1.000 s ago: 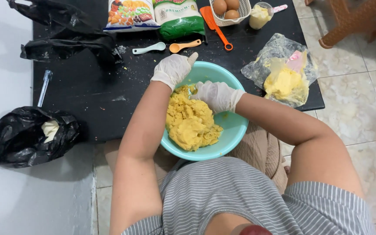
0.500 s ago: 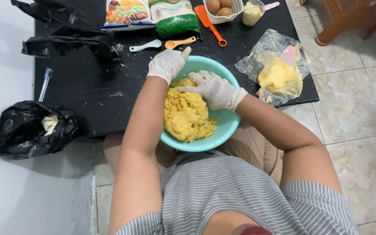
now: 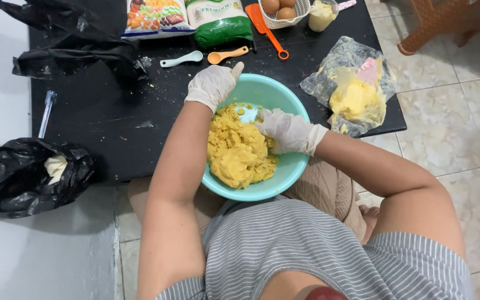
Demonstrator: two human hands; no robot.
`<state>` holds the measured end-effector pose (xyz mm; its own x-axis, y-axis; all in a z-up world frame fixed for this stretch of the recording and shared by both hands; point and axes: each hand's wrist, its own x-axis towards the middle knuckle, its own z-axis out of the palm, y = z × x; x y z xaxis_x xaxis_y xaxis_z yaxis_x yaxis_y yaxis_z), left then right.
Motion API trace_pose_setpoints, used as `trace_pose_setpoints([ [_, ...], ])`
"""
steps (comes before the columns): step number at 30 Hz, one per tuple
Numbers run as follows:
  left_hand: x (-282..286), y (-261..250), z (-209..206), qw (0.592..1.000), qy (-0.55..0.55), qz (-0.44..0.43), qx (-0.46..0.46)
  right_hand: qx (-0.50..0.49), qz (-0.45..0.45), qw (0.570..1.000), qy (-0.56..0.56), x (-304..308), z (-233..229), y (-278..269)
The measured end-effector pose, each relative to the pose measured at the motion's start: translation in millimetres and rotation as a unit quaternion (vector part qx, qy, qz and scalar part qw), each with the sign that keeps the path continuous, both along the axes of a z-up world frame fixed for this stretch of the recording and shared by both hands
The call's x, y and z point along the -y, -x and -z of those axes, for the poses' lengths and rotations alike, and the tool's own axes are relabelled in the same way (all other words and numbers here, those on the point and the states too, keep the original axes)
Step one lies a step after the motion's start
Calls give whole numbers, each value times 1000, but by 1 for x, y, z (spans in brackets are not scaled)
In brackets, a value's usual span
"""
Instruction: Kneading yellow dough in a light blue bowl on a black table.
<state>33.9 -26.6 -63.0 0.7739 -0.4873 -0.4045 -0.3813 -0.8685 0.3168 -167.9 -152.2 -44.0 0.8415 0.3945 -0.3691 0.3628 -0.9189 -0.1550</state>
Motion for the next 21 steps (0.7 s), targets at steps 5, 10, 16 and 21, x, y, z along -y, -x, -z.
trace_pose_setpoints([
  [5, -9, 9, -4, 999, 33, 18, 20, -97, 55, 993, 48, -24, -34, -22],
  [10, -31, 33, -47, 996, 78, 40, 20, -62, 63, 990, 110, -37, -15, -48],
  [16, -28, 28, -33, 995, 81, 40, 38, -97, 241, 965, 43, -41, 9, -78],
  [21, -28, 28, -34, 996, 73, 43, 38, 58, 28, 994, 94, -53, -45, -41],
])
